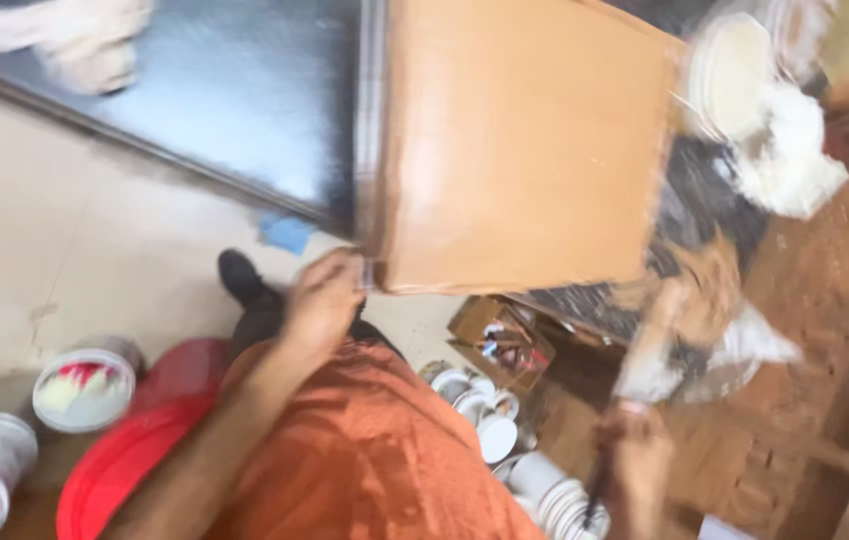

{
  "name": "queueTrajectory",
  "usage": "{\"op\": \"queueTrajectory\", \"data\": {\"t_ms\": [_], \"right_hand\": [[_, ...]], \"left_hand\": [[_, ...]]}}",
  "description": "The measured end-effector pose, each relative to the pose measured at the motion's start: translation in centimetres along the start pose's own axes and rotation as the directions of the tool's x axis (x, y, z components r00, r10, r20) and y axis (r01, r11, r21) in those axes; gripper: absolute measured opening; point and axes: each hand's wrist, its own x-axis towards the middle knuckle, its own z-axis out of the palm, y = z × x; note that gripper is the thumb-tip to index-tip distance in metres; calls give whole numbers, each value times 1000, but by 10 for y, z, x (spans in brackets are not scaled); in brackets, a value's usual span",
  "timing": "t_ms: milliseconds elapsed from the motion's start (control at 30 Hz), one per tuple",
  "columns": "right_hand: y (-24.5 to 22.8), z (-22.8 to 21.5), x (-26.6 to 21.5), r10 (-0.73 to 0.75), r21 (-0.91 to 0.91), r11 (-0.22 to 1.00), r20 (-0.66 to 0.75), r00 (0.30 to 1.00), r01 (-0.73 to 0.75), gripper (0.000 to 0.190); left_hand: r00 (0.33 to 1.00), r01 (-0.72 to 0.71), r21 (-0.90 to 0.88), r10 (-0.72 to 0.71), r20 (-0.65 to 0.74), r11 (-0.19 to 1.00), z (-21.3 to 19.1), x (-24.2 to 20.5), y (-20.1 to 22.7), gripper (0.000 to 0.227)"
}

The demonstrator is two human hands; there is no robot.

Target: The person spreads a brown paste-like substance onto a rectangular board using a putty knife. They repeatedly scoop the compound from a pile on the table and apply it to the board, smoothing it out to create an even layer.

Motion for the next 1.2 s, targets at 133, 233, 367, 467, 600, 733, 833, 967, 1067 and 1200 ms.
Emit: {"op": "queueTrajectory", "data": {"t_ms": [133, 233, 367, 467, 600, 733, 833, 967, 1067, 1200], "right_hand": [[127, 61, -3, 304, 315, 908, -45, 952, -275, 20], [174, 71, -10, 292, 366, 893, -29, 956, -261, 25], [187, 58, 8, 317, 404, 873, -44, 947, -273, 23], [195, 39, 58, 279, 268, 931, -95, 955, -246, 28], [207, 10, 139, -232, -1, 970, -308, 923, 243, 44], [213, -18, 236, -130, 8, 990, -305, 944, 139, 45], [217, -16, 294, 38, -60, 997, -281, 959, -57, 47], [221, -12, 343, -127, -61, 992, -278, 952, 115, 43], [223, -9, 333, -121, 214, 968, -52, 991, 129, 44], [205, 12, 260, -301, -67, 953, -90, 949, 296, 47]], "left_hand": [[1000, 20, -179, -16, 27, 984, -14, -4, 18, 18], [1000, 2, -57, -2, 0, 998, -8, -20, 34, 28], [983, -3, -205, 41, 179, 979, -1, -30, 44, 18], [972, -27, -260, 86, 219, 965, -18, -30, 21, 26], [989, 38, -307, 8, 148, 951, -41, -7, 10, 29], [995, -44, -256, 66, 79, 966, -27, -11, -11, 33], [992, -124, -170, 127, 6, 978, -11, -24, -20, 34], [989, -116, -207, 132, 64, 971, 3, -24, -27, 28], [988, -155, -242, 156, -16, 958, 0, -23, -32, 23], [980, -197, -233, 191, -52, 952, -11, -25, -34, 16]]}}
